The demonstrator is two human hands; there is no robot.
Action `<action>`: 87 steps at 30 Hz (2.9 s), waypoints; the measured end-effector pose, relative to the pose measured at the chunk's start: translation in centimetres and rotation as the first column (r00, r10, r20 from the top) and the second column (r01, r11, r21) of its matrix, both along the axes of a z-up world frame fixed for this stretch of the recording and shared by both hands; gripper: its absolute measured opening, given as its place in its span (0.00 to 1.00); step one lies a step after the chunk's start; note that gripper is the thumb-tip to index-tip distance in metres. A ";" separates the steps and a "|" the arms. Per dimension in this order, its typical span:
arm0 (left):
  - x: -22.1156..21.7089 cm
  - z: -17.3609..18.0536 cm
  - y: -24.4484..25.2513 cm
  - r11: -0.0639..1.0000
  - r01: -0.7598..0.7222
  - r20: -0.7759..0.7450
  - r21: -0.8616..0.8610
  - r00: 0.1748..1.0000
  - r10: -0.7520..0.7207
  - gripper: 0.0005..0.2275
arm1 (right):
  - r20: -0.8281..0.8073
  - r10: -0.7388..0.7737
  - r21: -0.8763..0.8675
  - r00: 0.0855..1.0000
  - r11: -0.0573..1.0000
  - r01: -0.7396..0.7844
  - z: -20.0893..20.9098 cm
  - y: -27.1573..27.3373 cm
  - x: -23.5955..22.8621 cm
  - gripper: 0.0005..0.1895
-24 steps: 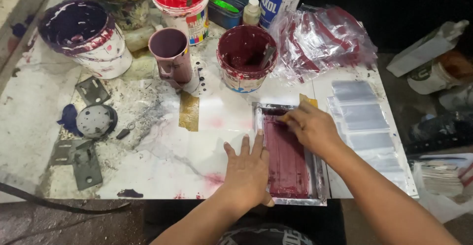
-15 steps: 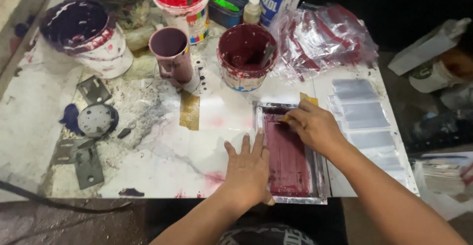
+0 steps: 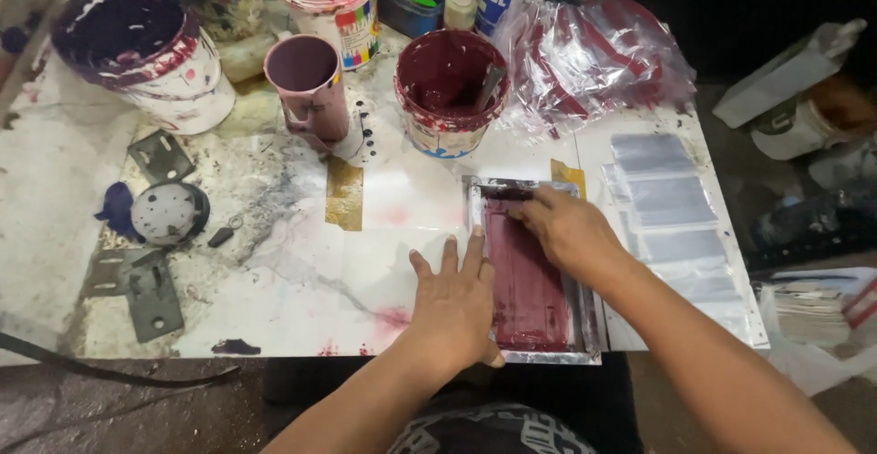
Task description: The person uses a yellow squeegee to spread dark red ink evenly across a rectangular screen printing frame. They then lift the frame and press it onto a white surface to transfer the ink, repeating the process to create multiple printed lines.
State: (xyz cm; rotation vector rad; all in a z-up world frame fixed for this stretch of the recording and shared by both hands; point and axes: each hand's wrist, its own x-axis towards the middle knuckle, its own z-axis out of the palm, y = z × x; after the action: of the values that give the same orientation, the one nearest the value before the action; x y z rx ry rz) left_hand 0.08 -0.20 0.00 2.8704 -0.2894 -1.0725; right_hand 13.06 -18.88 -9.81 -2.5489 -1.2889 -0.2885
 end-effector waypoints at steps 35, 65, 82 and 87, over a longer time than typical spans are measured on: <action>-0.3 0.2 0.2 1.000 0.000 0.007 -0.018 1.000 0.000 0.53 | -0.258 -0.161 0.017 0.953 0.985 0.171 1.9 0.0 0.2 0.07; -0.2 -0.2 0.3 1.000 -0.001 0.018 -0.030 1.000 0.002 0.50 | -0.196 0.025 -0.048 0.980 0.998 -0.035 2.0 -3.7 -13.8 0.15; -0.1 0.4 0.4 0.997 -0.041 -0.027 -0.070 0.999 0.040 0.53 | -0.154 -0.114 0.110 0.981 0.985 0.131 2.6 -6.5 -15.5 0.26; 0.4 1.3 0.1 0.998 -0.037 -0.060 -0.052 0.998 0.034 0.50 | -0.655 -0.695 -0.276 0.297 0.586 0.762 8.0 -5.6 -9.3 0.14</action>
State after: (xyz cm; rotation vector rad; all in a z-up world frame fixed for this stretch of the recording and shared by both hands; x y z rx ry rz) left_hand 0.53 -0.07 1.29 2.7813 -0.2577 -1.1232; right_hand 3.73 -24.51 -1.81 -2.5337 0.2601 0.4738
